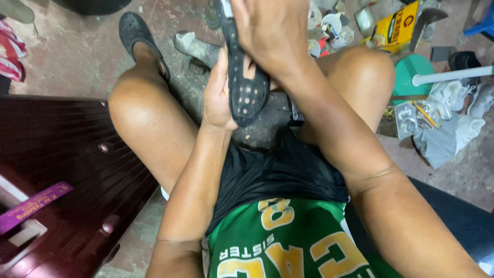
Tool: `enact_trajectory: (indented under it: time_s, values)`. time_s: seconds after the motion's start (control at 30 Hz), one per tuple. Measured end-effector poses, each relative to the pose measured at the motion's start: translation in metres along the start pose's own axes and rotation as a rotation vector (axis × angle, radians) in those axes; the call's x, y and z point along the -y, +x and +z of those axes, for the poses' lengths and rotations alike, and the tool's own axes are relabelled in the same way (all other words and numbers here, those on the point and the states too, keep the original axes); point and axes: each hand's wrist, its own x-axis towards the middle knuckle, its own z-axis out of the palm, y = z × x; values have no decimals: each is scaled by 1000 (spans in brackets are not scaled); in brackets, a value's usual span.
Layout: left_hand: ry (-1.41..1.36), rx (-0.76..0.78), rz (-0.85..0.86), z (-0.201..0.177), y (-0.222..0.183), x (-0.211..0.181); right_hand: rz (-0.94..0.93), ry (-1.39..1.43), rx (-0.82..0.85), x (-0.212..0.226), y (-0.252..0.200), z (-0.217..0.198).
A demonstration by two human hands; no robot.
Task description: The person cleans a black perforated sandal with a white cloth, then uses a small metal tool to scrape and adjust the sole and strap areas. The person repeatedly wipes and scrapes different parts of the sandal while seated on the floor.
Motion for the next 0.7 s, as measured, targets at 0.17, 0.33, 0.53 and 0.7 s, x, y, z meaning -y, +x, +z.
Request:
enact_trajectory:
  time_s: [0.17,0.33,0.53,0.7]
  values:
    - [125,-221,113,6,5,-2,16,197,72,-24,-12,-5]
    - [49,-355,180,10,15,-9,-97,56,290,48,-11,-19]
    - [122,-384,234,22,11,-18,25,379,290,32,-26,-55]
    - [96,-268,179,15,15,-18,-67,58,178,-12,-29,-32]
